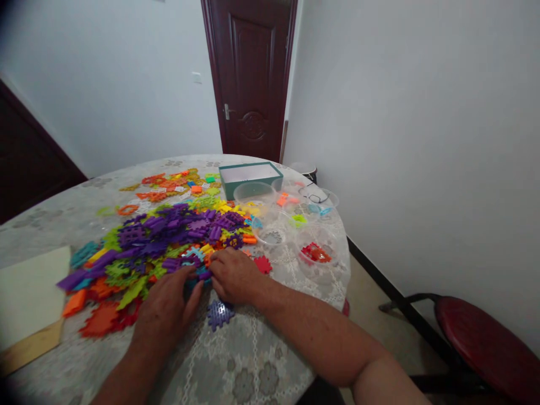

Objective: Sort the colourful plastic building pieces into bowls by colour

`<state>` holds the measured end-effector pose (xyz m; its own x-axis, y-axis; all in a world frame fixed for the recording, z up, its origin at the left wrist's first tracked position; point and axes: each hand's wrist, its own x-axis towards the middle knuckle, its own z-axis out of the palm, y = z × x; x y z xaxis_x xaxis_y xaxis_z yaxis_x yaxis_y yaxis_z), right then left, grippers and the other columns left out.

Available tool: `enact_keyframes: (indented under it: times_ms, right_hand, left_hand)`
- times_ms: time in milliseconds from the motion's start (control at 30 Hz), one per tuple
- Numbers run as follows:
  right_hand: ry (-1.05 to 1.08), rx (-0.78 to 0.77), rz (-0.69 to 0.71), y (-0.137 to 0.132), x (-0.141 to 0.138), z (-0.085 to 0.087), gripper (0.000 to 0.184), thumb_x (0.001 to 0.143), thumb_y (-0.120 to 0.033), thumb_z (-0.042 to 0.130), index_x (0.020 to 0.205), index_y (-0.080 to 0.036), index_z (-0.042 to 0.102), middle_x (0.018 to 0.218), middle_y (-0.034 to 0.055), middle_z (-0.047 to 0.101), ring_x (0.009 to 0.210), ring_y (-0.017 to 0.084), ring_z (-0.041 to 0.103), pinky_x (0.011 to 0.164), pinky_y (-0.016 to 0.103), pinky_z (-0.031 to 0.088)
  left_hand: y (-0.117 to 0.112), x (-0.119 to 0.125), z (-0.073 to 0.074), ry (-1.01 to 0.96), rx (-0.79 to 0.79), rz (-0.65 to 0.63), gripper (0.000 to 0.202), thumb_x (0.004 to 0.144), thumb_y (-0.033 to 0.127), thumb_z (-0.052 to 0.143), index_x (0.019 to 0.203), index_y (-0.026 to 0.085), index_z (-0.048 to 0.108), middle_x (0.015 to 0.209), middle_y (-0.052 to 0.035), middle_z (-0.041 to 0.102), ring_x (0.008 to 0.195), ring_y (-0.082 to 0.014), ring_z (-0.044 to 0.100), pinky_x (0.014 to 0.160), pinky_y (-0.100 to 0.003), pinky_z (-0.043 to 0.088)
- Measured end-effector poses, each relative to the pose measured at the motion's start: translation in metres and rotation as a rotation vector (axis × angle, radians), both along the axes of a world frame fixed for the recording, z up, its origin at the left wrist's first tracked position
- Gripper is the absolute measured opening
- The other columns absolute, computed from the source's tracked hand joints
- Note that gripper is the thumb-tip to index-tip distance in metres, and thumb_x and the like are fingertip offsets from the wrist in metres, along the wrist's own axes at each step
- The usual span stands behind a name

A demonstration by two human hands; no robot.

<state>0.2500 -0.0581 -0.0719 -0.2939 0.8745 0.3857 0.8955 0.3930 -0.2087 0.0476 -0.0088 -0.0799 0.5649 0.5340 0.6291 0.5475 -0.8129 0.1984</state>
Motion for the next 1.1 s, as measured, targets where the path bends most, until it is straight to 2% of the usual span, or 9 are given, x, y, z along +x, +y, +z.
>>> enact_keyframes:
  times_ms: [100, 200, 333, 433, 733, 833, 900, 1000, 1100]
  right_hand:
    - [-0.024, 0.006, -0.029, 0.001, 0.002, 0.001, 0.02, 0.098, -0.027, 0.06, 0.114, -0.016, 0.064, 0.124, 0.012, 0.066, 0.11, 0.026, 0.056, 0.096, 0.04, 0.049]
    - [-0.047, 0.008, -0.047, 0.001, 0.002, 0.003, 0.017, 0.098, -0.028, 0.061, 0.111, -0.016, 0.064, 0.122, 0.0115, 0.066, 0.109, 0.025, 0.057, 0.096, 0.039, 0.049]
    - [-0.062, 0.013, -0.053, 0.001, 0.002, 0.004, 0.017, 0.098, -0.029, 0.062, 0.11, -0.016, 0.063, 0.121, 0.0119, 0.066, 0.11, 0.026, 0.056, 0.096, 0.039, 0.048]
    - [-0.055, 0.01, -0.064, 0.002, 0.002, 0.004, 0.018, 0.097, -0.031, 0.063, 0.109, -0.017, 0.063, 0.117, 0.0113, 0.066, 0.107, 0.026, 0.056, 0.094, 0.039, 0.048]
    - [-0.024, 0.072, -0.108, 0.003, 0.007, 0.003, 0.017, 0.1, -0.034, 0.059, 0.105, -0.018, 0.061, 0.105, 0.0094, 0.068, 0.098, 0.025, 0.057, 0.087, 0.037, 0.047]
    - [0.019, 0.085, -0.122, 0.006, 0.009, -0.001, 0.015, 0.1, -0.033, 0.058, 0.103, -0.019, 0.062, 0.103, 0.0092, 0.068, 0.096, 0.025, 0.057, 0.086, 0.037, 0.046]
    - [0.069, 0.086, -0.132, 0.008, 0.01, -0.003, 0.013, 0.101, -0.031, 0.057, 0.102, -0.019, 0.062, 0.101, 0.0092, 0.068, 0.095, 0.025, 0.058, 0.086, 0.036, 0.046]
    - [0.187, 0.092, -0.146, 0.008, 0.012, -0.004, 0.013, 0.103, -0.027, 0.052, 0.105, -0.019, 0.062, 0.102, 0.0094, 0.069, 0.098, 0.024, 0.06, 0.089, 0.035, 0.046]
    - [0.33, 0.096, -0.171, 0.007, 0.012, -0.001, 0.016, 0.104, -0.024, 0.047, 0.109, -0.018, 0.061, 0.105, 0.0103, 0.069, 0.1, 0.024, 0.061, 0.09, 0.035, 0.045]
  left_hand:
    - [0.002, -0.002, 0.002, 0.004, -0.019, 0.05, 0.045, 0.099, 0.034, 0.058, 0.141, 0.02, 0.05, 0.104, -0.0098, 0.075, 0.097, -0.0302, 0.07, 0.09, -0.045, 0.055]
    - [0.005, -0.003, 0.001, 0.041, -0.005, 0.094, 0.05, 0.1, 0.035, 0.057, 0.146, 0.018, 0.047, 0.104, -0.0109, 0.075, 0.097, -0.0314, 0.07, 0.09, -0.045, 0.055]
    - [0.008, -0.004, -0.002, 0.082, 0.055, 0.144, 0.042, 0.1, 0.036, 0.056, 0.137, 0.015, 0.056, 0.11, -0.0156, 0.075, 0.101, -0.0335, 0.068, 0.092, -0.046, 0.055]
    - [0.008, -0.005, 0.0, 0.088, 0.064, 0.159, 0.035, 0.1, 0.035, 0.056, 0.129, 0.016, 0.061, 0.109, -0.0151, 0.075, 0.101, -0.0333, 0.068, 0.092, -0.046, 0.055]
    - [-0.001, -0.005, 0.019, -0.096, 0.051, 0.187, 0.026, 0.101, 0.041, 0.057, 0.113, 0.019, 0.065, 0.098, -0.0099, 0.073, 0.089, -0.0267, 0.07, 0.085, -0.041, 0.056]
    - [-0.002, -0.004, 0.025, -0.173, -0.055, 0.215, 0.025, 0.1, 0.044, 0.057, 0.105, 0.02, 0.064, 0.094, -0.0064, 0.071, 0.084, -0.0232, 0.069, 0.083, -0.038, 0.056]
    - [-0.002, -0.001, 0.032, -0.26, -0.186, 0.266, 0.03, 0.097, 0.047, 0.059, 0.11, 0.02, 0.063, 0.099, -0.0066, 0.071, 0.09, -0.0242, 0.071, 0.086, -0.039, 0.057]
    - [-0.003, 0.01, 0.048, -0.431, -0.502, 0.289, 0.052, 0.092, 0.05, 0.065, 0.135, 0.022, 0.056, 0.111, -0.0072, 0.071, 0.095, -0.0248, 0.074, 0.085, -0.04, 0.06]
    - [-0.005, 0.027, 0.06, -0.564, -0.845, 0.205, 0.04, 0.091, 0.045, 0.066, 0.123, 0.021, 0.065, 0.113, -0.0085, 0.074, 0.084, -0.0222, 0.076, 0.077, -0.039, 0.063]
